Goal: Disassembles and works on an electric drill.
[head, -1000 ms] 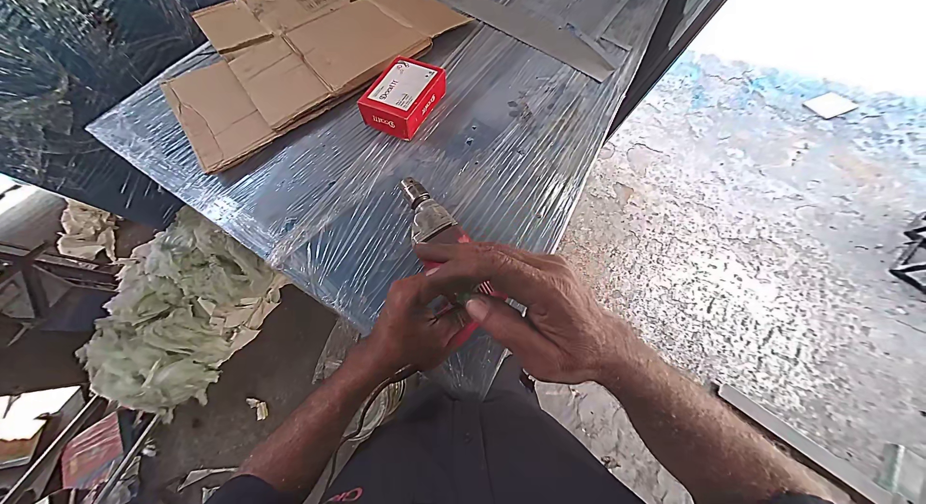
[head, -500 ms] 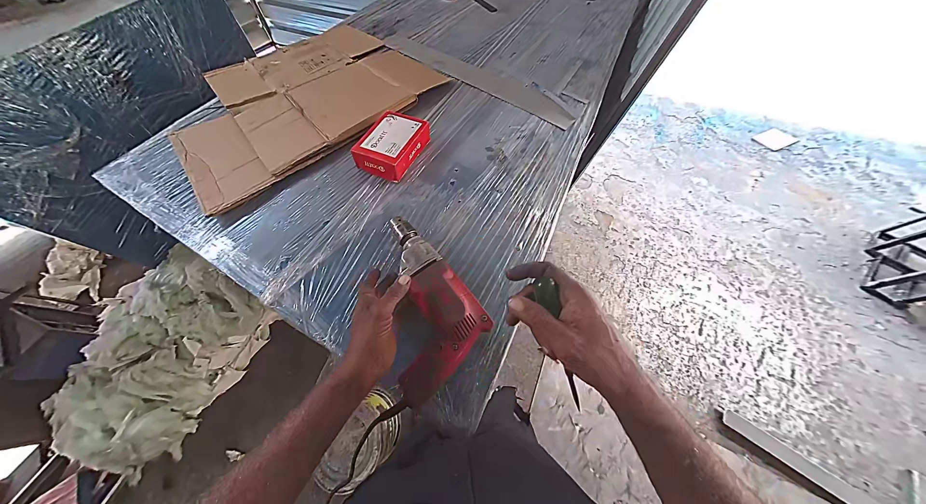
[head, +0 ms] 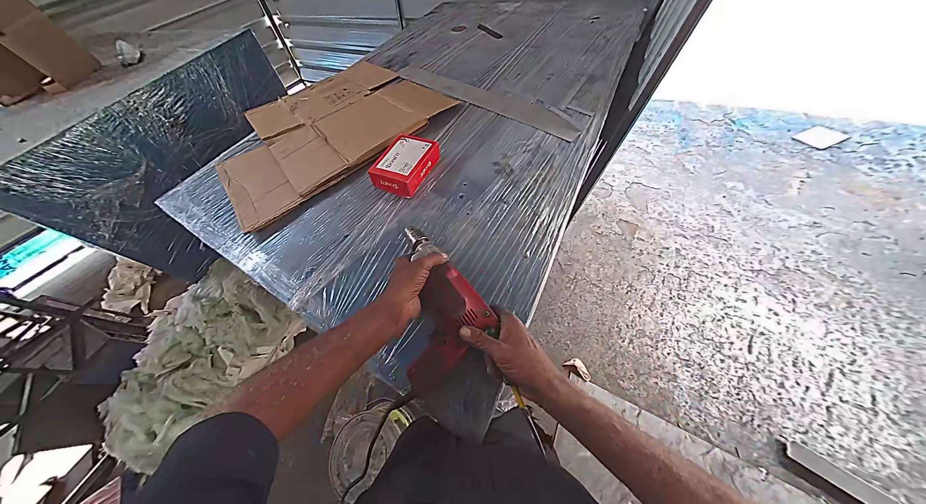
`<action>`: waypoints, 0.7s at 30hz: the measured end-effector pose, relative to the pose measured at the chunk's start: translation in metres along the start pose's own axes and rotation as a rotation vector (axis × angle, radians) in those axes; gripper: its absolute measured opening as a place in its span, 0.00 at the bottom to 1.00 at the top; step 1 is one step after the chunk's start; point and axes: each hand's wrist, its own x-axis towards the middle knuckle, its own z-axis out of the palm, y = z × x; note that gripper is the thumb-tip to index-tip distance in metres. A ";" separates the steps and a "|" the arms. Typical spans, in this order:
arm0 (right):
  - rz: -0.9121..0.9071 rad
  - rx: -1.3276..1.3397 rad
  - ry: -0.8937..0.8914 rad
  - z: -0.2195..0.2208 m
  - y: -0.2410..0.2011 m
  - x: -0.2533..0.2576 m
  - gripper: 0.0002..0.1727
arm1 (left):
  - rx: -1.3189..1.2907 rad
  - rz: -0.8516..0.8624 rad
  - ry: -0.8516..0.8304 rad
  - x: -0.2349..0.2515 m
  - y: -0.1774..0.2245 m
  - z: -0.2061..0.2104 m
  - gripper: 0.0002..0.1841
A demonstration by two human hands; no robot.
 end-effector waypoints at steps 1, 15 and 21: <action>-0.054 -0.057 0.026 -0.004 -0.010 0.002 0.34 | -0.039 -0.012 -0.009 0.002 0.004 0.001 0.23; -0.714 -0.846 0.102 -0.003 -0.113 0.025 0.35 | -0.894 0.252 -0.712 0.047 0.023 0.006 0.22; -0.992 -1.004 0.289 0.004 -0.098 0.022 0.36 | -1.212 0.101 -0.625 -0.002 0.034 0.007 0.23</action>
